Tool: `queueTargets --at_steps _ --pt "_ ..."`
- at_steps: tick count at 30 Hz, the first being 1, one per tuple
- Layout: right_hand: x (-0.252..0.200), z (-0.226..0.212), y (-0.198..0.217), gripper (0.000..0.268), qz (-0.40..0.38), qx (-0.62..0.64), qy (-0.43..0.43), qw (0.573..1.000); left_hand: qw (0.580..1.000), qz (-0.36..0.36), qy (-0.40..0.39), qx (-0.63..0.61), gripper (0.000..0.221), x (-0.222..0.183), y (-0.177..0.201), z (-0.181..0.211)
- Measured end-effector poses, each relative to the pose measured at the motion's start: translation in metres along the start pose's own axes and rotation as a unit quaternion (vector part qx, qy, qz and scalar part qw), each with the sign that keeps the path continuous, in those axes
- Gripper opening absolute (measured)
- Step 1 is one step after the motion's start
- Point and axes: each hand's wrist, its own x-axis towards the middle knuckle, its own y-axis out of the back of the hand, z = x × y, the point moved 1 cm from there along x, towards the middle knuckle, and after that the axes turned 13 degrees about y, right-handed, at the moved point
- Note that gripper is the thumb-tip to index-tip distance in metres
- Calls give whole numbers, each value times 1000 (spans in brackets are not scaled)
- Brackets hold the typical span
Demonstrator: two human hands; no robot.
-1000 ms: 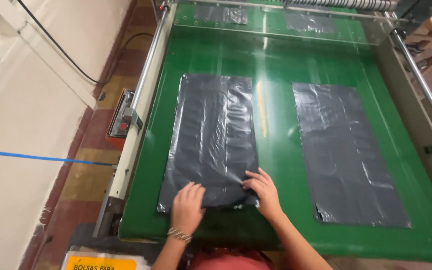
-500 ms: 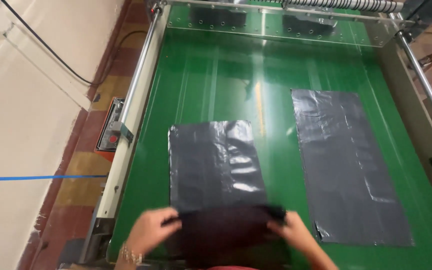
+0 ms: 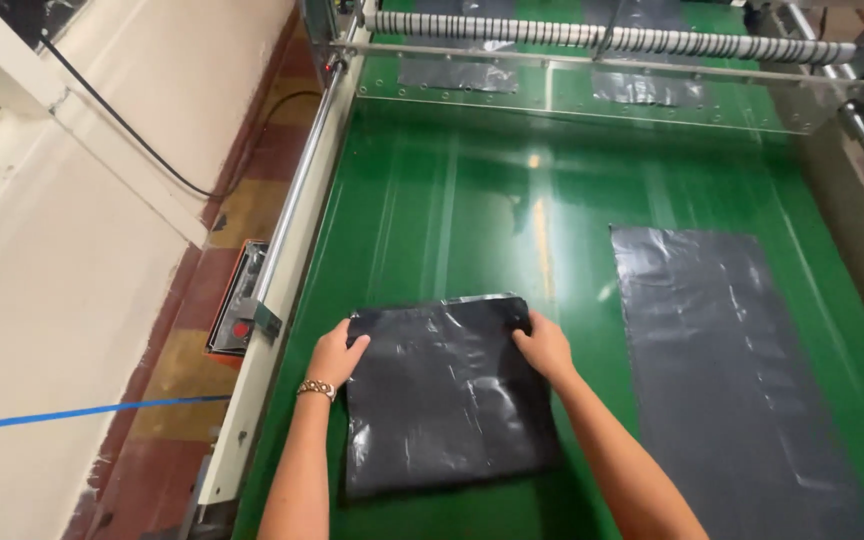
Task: Folding plastic bags coming off a conveyor belt and placing them into a storage crate.
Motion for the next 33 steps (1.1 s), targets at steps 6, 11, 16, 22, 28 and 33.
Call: queueTargets --at_steps 6,11,16,22,28,33 --pt "39 -31 0 64 -12 -107 182 977 999 37 -3 -15 44 -14 -1 13" --pt "81 -1 -28 69 -153 -221 105 957 917 349 -129 145 48 -67 10 51" --pt "55 -21 -28 37 -95 -230 175 953 968 -52 -104 -221 38 -145 -33 72" --pt "-85 -32 -6 53 94 -90 362 923 664 -344 159 -645 84 -161 -24 57" --pt "-173 9 -25 33 141 -166 433 875 523 -269 246 -770 76 -172 -7 10" --pt "-191 -2 -6 25 95 -182 411 888 704 -162 246 -646 45 -111 -67 -102"
